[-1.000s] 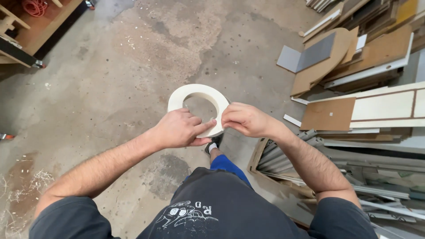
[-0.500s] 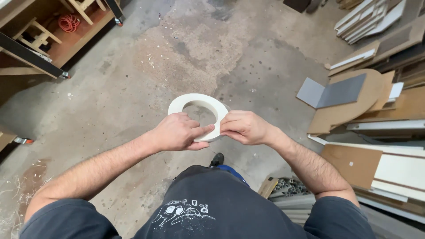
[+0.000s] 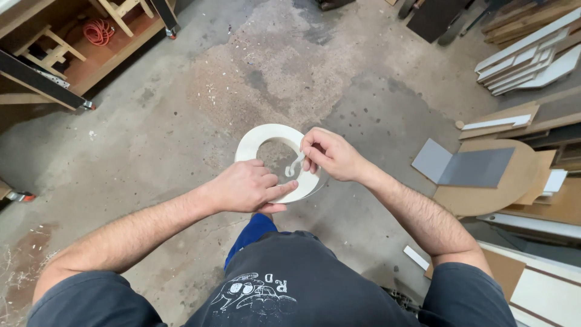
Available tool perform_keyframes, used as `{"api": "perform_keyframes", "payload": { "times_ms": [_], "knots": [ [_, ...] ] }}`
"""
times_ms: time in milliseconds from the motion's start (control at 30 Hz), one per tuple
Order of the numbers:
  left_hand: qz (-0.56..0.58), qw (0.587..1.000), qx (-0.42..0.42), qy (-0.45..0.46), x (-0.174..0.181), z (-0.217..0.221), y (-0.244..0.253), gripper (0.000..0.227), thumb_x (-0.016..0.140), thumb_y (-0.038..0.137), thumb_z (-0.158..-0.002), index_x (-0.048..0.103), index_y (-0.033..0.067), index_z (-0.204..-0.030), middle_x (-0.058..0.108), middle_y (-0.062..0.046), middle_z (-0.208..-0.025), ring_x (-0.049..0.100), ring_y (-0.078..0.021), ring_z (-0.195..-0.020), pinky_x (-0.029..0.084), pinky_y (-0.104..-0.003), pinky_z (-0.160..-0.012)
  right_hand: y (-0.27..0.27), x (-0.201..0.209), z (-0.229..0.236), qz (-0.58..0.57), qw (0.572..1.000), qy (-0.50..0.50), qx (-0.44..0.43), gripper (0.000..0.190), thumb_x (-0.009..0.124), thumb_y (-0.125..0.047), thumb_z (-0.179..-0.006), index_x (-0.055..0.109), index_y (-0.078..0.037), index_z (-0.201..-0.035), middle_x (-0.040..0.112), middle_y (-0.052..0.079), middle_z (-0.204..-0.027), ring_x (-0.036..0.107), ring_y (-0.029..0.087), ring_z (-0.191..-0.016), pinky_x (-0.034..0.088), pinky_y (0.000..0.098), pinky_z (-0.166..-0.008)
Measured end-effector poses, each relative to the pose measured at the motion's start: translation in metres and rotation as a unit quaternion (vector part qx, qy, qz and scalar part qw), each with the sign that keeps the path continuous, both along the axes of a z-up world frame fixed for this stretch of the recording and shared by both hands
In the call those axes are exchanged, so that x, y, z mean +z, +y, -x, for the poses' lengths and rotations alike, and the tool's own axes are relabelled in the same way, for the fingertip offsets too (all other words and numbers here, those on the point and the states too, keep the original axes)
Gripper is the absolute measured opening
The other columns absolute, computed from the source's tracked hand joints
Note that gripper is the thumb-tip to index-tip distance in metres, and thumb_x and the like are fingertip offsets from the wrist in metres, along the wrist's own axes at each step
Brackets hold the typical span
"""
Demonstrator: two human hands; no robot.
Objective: Applying edge banding tape to the edges of wooden boards in a workshop environment
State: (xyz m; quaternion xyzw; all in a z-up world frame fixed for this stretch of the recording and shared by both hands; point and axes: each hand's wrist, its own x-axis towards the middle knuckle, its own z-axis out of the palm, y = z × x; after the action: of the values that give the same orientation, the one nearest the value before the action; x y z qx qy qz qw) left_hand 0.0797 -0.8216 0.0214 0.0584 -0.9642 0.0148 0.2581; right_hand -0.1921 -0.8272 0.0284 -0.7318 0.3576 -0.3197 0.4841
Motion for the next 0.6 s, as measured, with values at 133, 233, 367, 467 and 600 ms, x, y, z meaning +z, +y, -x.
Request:
{"api": "perform_keyframes", "payload": {
  "times_ms": [133, 233, 367, 467, 600],
  "knots": [
    [-0.022, 0.999, 0.006, 0.028, -0.020, -0.014, -0.067, 0.047, 0.052, 0.053, -0.102, 0.072, 0.0139, -0.120, 0.052, -0.003, -0.065, 0.061, -0.0201, -0.058, 0.051, -0.033, -0.063, -0.083, 0.003, -0.013, -0.059, 0.996, -0.062, -0.029, 0.007, 0.056, -0.002, -0.103, 0.060, 0.000, -0.097, 0.070, 0.012, -0.075, 0.069, 0.015, -0.063, 0.060, 0.0290, -0.062],
    [-0.102, 0.992, 0.056, 0.058, -0.058, -0.032, -0.133, 0.053, 0.056, 0.057, -0.099, 0.064, 0.0239, -0.139, 0.056, 0.000, -0.067, 0.066, -0.0189, -0.063, 0.054, -0.034, -0.064, -0.156, -0.011, -0.014, -0.101, 0.972, -0.164, -0.136, 0.006, 0.053, 0.002, -0.102, 0.057, -0.001, -0.097, 0.073, 0.024, -0.110, 0.074, 0.020, -0.075, 0.062, 0.0300, -0.067],
    [-0.285, 0.940, 0.163, 0.091, -0.082, -0.081, -0.208, 0.050, 0.069, 0.047, -0.093, 0.065, 0.0294, -0.140, 0.079, -0.002, -0.099, 0.075, -0.0231, -0.092, 0.059, -0.036, -0.081, -0.241, 0.002, -0.036, -0.212, 0.917, -0.293, -0.166, 0.005, 0.049, -0.003, -0.101, 0.051, -0.004, -0.098, 0.070, 0.030, -0.122, 0.079, 0.029, -0.081, 0.068, 0.0330, -0.066],
    [-0.476, 0.828, 0.248, 0.162, -0.095, -0.110, -0.251, 0.041, 0.074, 0.028, -0.093, 0.071, 0.0201, -0.133, 0.076, -0.004, -0.125, 0.070, -0.0246, -0.116, 0.056, -0.037, -0.098, -0.309, -0.032, -0.035, -0.267, 0.875, -0.376, -0.150, 0.010, 0.046, -0.005, -0.097, 0.055, -0.008, -0.098, 0.068, 0.032, -0.126, 0.078, 0.036, -0.090, 0.068, 0.0405, -0.075],
    [-0.593, 0.606, 0.373, 0.377, -0.115, -0.129, -0.298, 0.032, 0.065, 0.021, -0.100, 0.070, 0.0095, -0.129, 0.070, -0.010, -0.073, 0.066, -0.0154, -0.057, 0.051, -0.028, -0.053, -0.389, -0.094, -0.043, -0.309, 0.847, -0.388, -0.192, 0.011, 0.048, -0.015, -0.100, 0.056, -0.008, -0.099, 0.049, 0.006, -0.072, 0.053, 0.018, -0.056, 0.045, 0.0284, -0.056]
  ]
}}
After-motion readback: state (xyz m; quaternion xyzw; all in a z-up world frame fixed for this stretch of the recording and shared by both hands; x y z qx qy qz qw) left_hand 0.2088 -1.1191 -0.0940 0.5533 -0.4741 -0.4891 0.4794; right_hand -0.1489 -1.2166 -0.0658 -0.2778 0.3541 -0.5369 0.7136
